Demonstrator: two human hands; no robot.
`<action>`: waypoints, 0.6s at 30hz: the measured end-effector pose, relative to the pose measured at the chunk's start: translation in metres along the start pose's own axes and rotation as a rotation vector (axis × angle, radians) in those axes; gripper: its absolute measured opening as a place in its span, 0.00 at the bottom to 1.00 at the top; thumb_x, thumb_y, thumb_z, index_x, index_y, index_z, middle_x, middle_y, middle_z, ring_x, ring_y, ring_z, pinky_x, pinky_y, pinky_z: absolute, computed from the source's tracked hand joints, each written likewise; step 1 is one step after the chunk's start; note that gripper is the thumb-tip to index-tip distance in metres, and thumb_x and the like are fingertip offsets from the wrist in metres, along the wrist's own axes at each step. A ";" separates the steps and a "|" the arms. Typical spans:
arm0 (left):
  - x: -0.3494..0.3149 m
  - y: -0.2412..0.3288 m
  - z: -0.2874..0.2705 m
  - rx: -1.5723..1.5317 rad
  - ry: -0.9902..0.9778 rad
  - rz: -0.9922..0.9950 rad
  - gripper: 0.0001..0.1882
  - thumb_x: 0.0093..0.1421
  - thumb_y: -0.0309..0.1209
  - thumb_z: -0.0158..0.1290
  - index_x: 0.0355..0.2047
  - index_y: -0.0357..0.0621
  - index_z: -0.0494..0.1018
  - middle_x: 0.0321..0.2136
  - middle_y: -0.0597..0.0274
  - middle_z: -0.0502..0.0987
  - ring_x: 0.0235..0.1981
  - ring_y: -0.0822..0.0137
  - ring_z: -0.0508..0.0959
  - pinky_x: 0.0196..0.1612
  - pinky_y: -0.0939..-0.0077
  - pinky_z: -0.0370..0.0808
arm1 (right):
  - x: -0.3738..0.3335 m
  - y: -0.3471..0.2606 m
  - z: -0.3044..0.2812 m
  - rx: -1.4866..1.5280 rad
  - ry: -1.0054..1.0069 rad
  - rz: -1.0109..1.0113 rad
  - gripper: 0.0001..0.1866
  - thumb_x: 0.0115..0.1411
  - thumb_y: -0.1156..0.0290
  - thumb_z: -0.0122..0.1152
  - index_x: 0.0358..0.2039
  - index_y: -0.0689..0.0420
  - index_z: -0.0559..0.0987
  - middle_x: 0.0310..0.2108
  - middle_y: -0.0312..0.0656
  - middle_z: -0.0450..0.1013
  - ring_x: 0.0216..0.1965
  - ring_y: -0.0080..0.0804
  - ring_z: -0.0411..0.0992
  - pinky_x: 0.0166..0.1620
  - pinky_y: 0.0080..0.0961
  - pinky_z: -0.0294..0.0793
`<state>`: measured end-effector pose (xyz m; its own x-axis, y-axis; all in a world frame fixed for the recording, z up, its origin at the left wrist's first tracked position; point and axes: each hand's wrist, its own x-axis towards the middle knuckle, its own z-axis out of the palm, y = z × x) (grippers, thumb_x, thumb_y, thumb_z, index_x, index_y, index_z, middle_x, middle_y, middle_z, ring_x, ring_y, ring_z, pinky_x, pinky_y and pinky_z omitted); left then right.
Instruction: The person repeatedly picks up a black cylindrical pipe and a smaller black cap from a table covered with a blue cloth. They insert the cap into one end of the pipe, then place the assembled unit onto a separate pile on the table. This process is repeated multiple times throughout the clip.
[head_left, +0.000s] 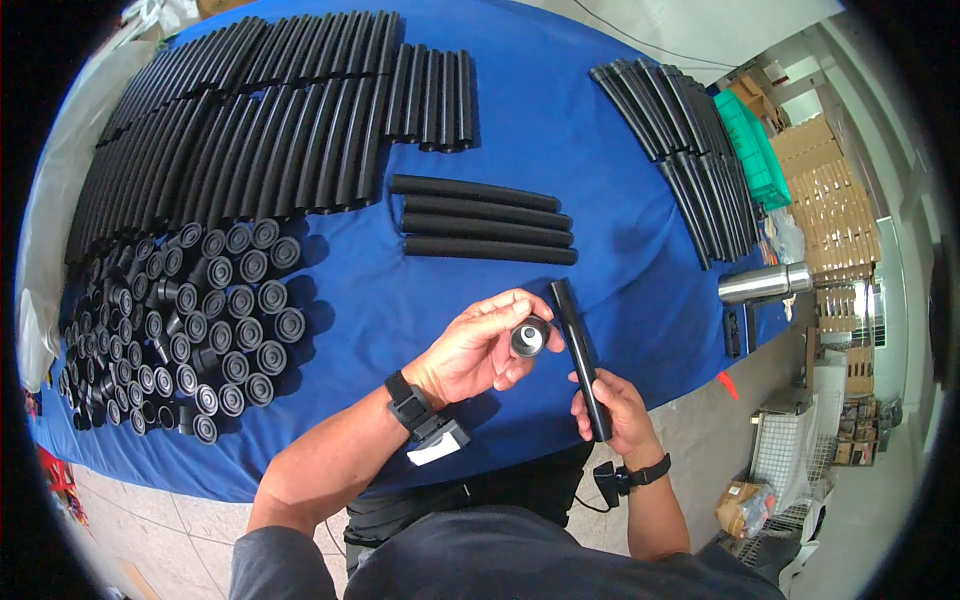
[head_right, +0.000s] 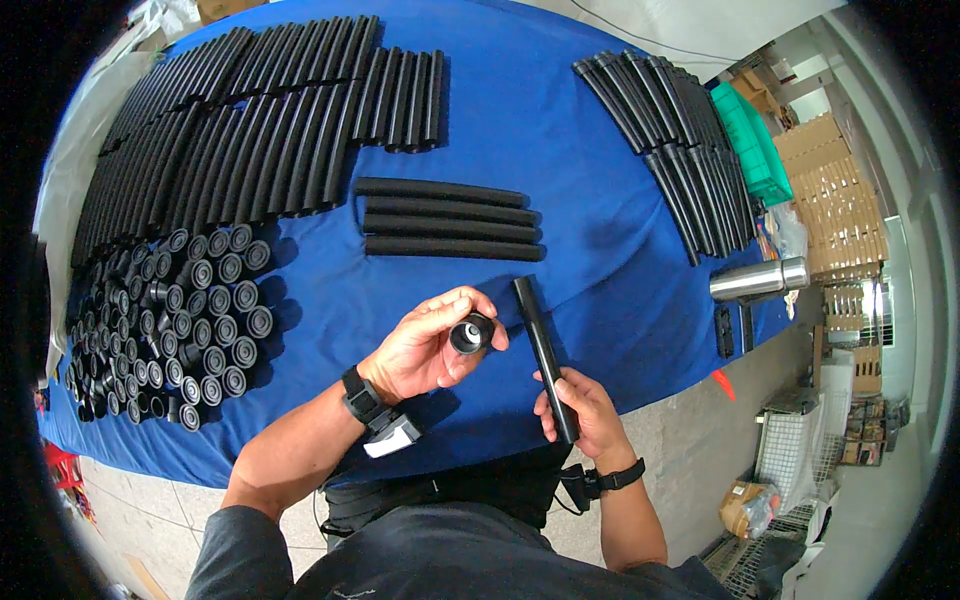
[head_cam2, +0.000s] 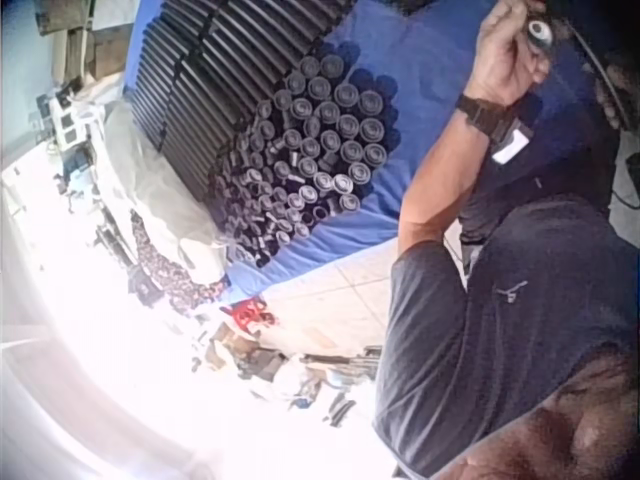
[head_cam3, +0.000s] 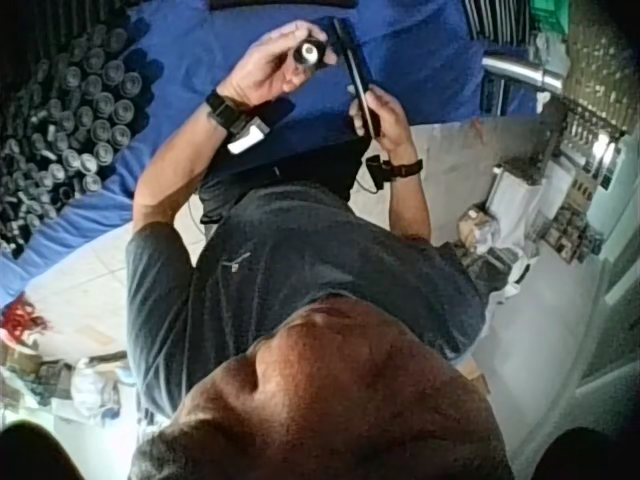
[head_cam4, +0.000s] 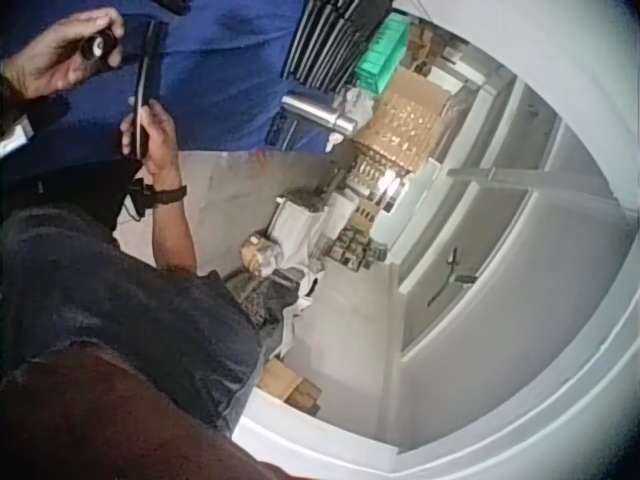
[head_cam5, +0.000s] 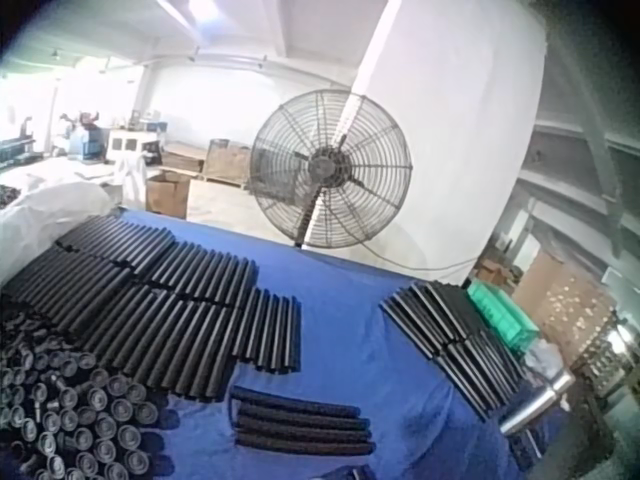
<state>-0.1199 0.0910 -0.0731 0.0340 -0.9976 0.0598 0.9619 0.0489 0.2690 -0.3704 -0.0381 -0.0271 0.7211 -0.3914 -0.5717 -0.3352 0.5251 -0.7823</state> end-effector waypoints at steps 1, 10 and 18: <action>0.000 0.000 -0.001 0.006 0.006 -0.003 0.16 0.75 0.42 0.43 0.47 0.43 0.73 0.40 0.38 0.80 0.16 0.67 0.74 0.17 0.78 0.70 | 0.000 -0.001 0.001 0.001 -0.003 -0.002 0.20 0.71 0.59 0.55 0.53 0.62 0.72 0.30 0.43 0.76 0.23 0.26 0.75 0.24 0.22 0.76; 0.001 0.010 0.002 0.130 0.200 0.285 0.18 0.73 0.47 0.45 0.37 0.45 0.71 0.26 0.61 0.70 0.18 0.73 0.66 0.17 0.80 0.62 | -0.019 -0.001 0.029 -0.207 0.058 -0.082 0.16 0.72 0.65 0.52 0.54 0.61 0.71 0.31 0.42 0.75 0.22 0.22 0.72 0.22 0.20 0.72; 0.001 0.016 0.001 0.208 0.260 0.312 0.19 0.73 0.46 0.47 0.32 0.45 0.72 0.28 0.63 0.69 0.19 0.76 0.63 0.17 0.84 0.59 | -0.036 0.012 0.075 -0.068 -0.173 -0.057 0.22 0.75 0.60 0.46 0.60 0.63 0.70 0.32 0.39 0.73 0.20 0.19 0.68 0.20 0.16 0.67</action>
<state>-0.1046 0.0908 -0.0681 0.4062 -0.9112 -0.0678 0.8208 0.3313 0.4653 -0.3548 0.0386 0.0022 0.8319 -0.2801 -0.4791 -0.3264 0.4513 -0.8305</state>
